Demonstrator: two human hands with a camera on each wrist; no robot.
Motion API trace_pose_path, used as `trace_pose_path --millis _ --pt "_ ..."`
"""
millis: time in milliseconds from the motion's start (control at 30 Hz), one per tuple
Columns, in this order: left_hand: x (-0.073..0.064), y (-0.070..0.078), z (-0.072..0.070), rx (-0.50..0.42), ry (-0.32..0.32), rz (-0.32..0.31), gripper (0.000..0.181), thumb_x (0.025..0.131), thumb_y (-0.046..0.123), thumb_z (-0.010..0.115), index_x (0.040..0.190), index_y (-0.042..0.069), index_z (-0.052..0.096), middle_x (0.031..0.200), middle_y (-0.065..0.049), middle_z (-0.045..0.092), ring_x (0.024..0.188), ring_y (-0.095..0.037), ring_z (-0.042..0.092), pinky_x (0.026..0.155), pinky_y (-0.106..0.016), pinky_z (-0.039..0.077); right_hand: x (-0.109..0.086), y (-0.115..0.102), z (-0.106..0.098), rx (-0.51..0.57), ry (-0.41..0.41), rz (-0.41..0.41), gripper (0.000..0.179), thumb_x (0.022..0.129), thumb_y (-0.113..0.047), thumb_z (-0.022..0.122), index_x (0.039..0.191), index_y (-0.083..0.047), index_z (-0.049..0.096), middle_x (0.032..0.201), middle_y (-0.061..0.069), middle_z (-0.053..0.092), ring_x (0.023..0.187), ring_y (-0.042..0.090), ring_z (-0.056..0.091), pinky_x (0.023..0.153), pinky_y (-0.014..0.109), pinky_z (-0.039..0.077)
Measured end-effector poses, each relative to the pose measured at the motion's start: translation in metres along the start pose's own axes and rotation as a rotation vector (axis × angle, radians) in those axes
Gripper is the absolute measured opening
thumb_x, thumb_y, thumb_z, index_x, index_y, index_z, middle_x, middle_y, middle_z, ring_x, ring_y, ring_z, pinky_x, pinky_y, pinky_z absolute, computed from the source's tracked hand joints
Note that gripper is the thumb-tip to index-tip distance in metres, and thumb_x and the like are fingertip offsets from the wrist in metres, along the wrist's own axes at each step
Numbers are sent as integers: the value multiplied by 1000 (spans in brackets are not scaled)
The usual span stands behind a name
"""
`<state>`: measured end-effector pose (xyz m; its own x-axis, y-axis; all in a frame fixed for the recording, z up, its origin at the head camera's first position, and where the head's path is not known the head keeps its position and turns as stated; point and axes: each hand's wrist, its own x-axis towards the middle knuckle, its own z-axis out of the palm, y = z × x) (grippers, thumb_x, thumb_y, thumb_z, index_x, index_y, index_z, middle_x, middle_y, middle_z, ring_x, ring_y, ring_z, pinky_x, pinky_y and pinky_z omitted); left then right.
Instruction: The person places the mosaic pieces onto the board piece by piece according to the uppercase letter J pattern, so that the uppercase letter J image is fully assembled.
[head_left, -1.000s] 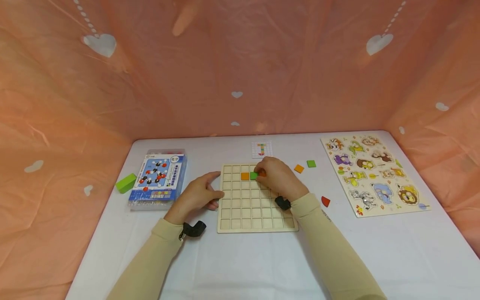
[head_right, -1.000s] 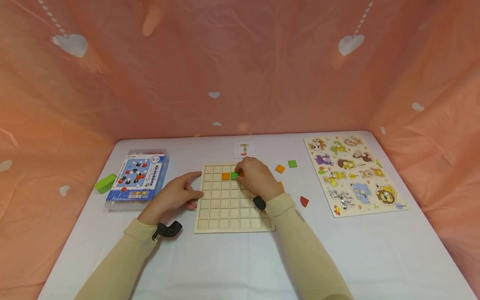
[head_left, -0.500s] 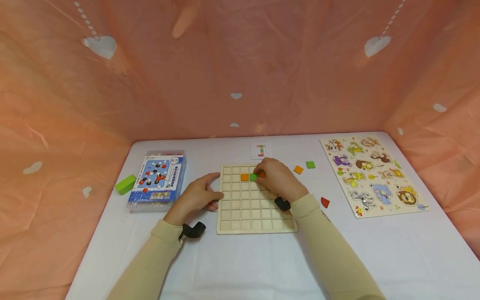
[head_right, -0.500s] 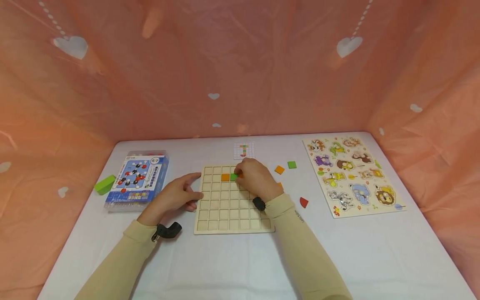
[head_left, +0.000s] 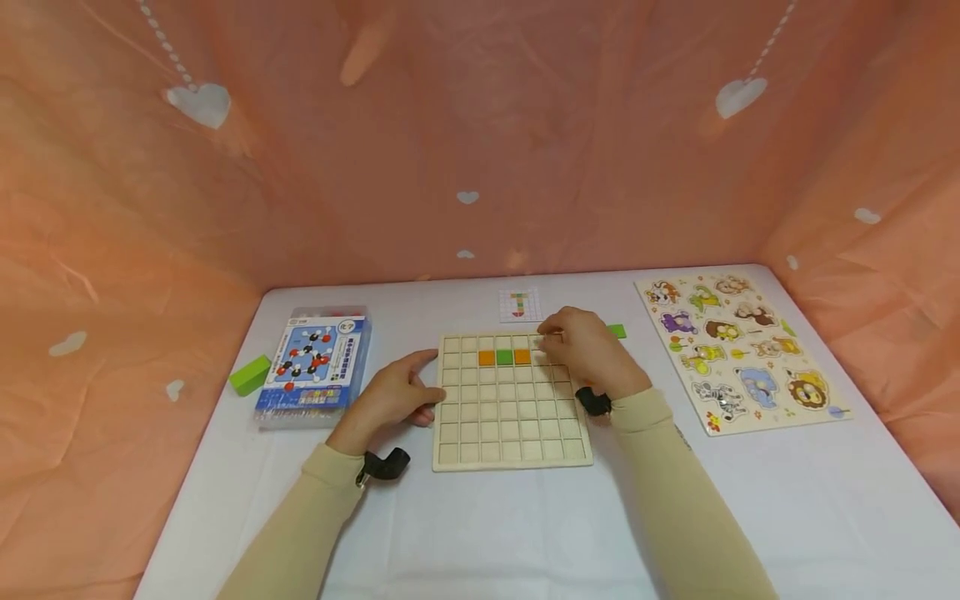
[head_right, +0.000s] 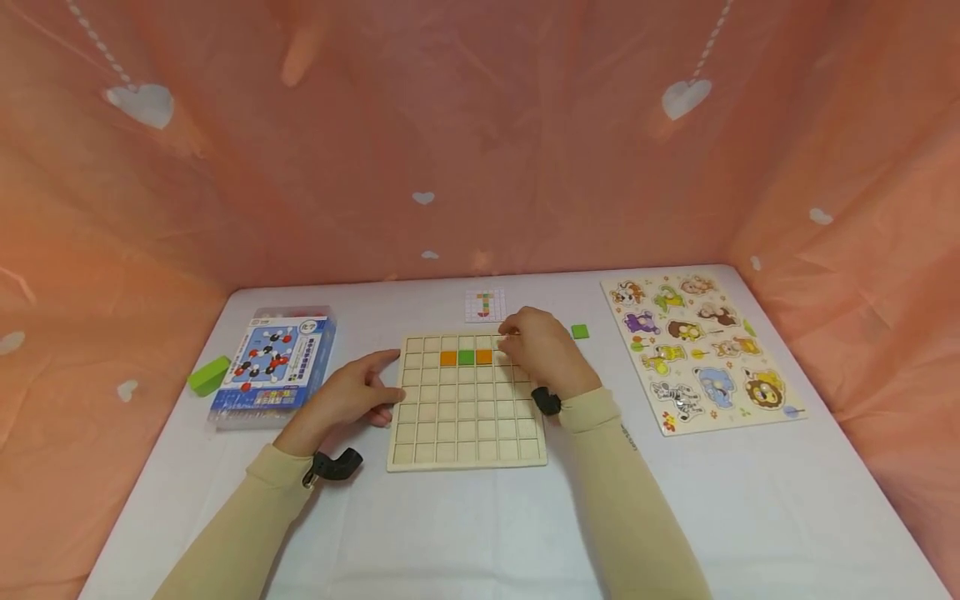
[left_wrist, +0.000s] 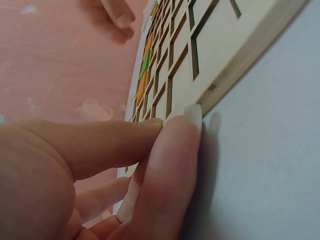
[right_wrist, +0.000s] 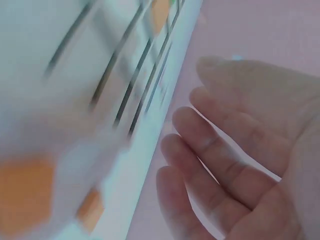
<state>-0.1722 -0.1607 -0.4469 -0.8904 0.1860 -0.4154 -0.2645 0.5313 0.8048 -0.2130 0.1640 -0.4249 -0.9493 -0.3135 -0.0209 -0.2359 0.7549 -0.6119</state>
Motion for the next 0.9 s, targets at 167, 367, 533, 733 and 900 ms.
trace_pose_path --millis 167,367,533,733,900 --pt "1 -4 0 -1 7 6 81 99 13 79 168 15 39 86 -12 67 62 -15 72 64 -31 67 -16 25 -18 -2 27 112 31 106 -25 67 129 -6 77 133 15 70 122 35 67 109 56 57" --pt "1 -4 -3 12 10 28 80 99 13 79 168 14 38 86 -12 67 62 -15 72 63 -31 67 -26 46 -26 -45 66 161 29 104 -22 68 127 -6 76 130 16 71 118 34 67 108 54 57" --pt "-2 -6 -2 20 6 6 81 99 13 79 168 15 38 85 -11 67 61 -14 72 63 -30 67 -26 53 -23 -66 61 138 29 103 -19 71 126 -2 77 126 18 71 114 35 66 106 55 57" --pt "-1 -7 0 6 13 4 81 98 13 80 168 17 39 87 -13 67 63 -16 72 64 -31 67 -25 57 -21 -113 89 125 30 102 -17 73 126 1 77 124 21 71 115 37 67 106 57 57" --pt "2 -4 1 14 7 13 81 99 13 79 168 17 39 87 -12 67 63 -15 72 64 -30 67 -26 60 -22 -122 93 149 29 102 -16 72 123 2 78 123 23 72 117 40 66 107 58 56"
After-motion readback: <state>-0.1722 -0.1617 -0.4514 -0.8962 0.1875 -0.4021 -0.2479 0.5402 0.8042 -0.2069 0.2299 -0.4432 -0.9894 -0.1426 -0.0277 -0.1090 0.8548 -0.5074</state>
